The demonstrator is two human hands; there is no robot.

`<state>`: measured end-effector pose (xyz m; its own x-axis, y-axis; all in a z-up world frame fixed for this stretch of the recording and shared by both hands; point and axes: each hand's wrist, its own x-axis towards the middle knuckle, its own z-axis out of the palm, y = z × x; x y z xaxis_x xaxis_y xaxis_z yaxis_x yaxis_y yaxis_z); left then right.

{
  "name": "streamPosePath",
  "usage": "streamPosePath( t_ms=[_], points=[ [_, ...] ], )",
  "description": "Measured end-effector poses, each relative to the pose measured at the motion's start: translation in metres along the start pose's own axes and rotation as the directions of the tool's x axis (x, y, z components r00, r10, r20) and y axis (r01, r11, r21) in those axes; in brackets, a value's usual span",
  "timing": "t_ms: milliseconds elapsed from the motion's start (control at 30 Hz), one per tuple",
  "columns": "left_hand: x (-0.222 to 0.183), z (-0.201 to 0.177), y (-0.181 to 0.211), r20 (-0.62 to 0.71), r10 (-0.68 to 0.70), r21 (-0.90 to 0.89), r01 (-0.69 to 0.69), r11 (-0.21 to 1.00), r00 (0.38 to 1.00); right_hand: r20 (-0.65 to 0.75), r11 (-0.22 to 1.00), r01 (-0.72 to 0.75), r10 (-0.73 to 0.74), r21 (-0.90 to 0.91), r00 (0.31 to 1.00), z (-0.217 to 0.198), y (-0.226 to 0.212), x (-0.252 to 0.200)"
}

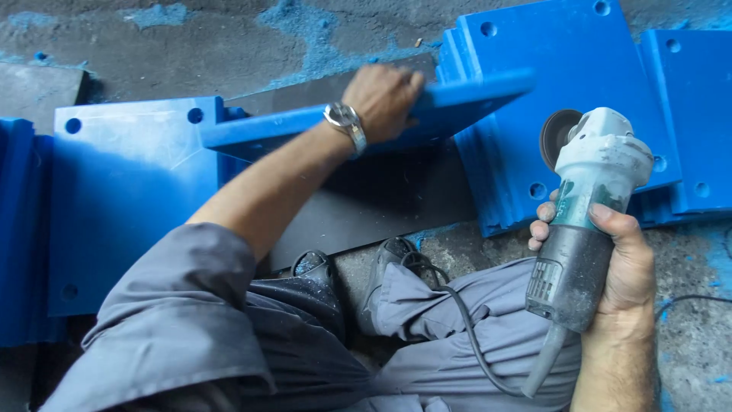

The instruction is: Using an angle grinder to smooth and finish the edges of blue plastic plates on a workshop floor.

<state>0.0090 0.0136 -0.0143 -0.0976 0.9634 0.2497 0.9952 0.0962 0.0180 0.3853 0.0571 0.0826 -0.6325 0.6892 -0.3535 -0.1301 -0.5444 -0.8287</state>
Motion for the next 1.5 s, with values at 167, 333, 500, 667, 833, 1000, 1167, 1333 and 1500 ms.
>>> streamPosePath(
  t_ms=[167, 333, 500, 667, 833, 1000, 1167, 1333, 1500],
  points=[
    [-0.008, 0.01, 0.019, 0.075, 0.059, -0.077, -0.053, 0.996, 0.995, -0.022, 0.998, 0.054, -0.054, 0.027, 0.998, -0.002, 0.003, -0.007],
    [-0.042, -0.007, 0.001, 0.045, 0.039, -0.055, -0.037, 0.998, 0.998, -0.015, 0.999, 0.031, -0.032, -0.036, 0.999, -0.009, 0.005, 0.002],
    [-0.118, -0.026, -0.042, 0.078, -0.021, 0.054, 0.017, 0.998, 0.997, 0.035, 0.977, 0.006, 0.001, -0.212, 0.999, -0.019, 0.01, 0.025],
    [-0.194, -0.04, -0.078, -0.079, -0.162, 0.137, 0.171, 0.976, 0.984, 0.058, 0.977, -0.03, 0.043, -0.213, 0.997, -0.013, 0.014, 0.054],
    [-0.219, -0.037, -0.065, -0.221, -0.332, 0.034, 0.347, 0.937, 0.917, 0.042, 0.959, 0.009, 0.004, -0.284, 0.999, 0.0, 0.015, 0.067],
    [-0.223, -0.042, -0.054, -0.246, -0.334, 0.031, 0.352, 0.935, 0.91, -0.022, 0.97, -0.012, 0.007, -0.242, 1.0, -0.007, 0.015, 0.063],
    [-0.23, -0.038, -0.051, -0.243, -0.315, 0.076, 0.342, 0.936, 0.917, -0.024, 0.978, -0.016, 0.011, -0.21, 1.0, -0.021, 0.019, 0.063],
    [-0.232, -0.034, -0.052, -0.2, -0.34, 0.066, 0.359, 0.931, 0.919, -0.005, 0.975, -0.026, 0.025, -0.22, 1.0, -0.016, 0.024, 0.064],
    [-0.233, -0.034, -0.052, -0.214, -0.337, 0.076, 0.359, 0.93, 0.917, 0.056, 0.964, -0.065, 0.082, -0.257, 0.995, 0.013, 0.039, 0.057]
  ],
)
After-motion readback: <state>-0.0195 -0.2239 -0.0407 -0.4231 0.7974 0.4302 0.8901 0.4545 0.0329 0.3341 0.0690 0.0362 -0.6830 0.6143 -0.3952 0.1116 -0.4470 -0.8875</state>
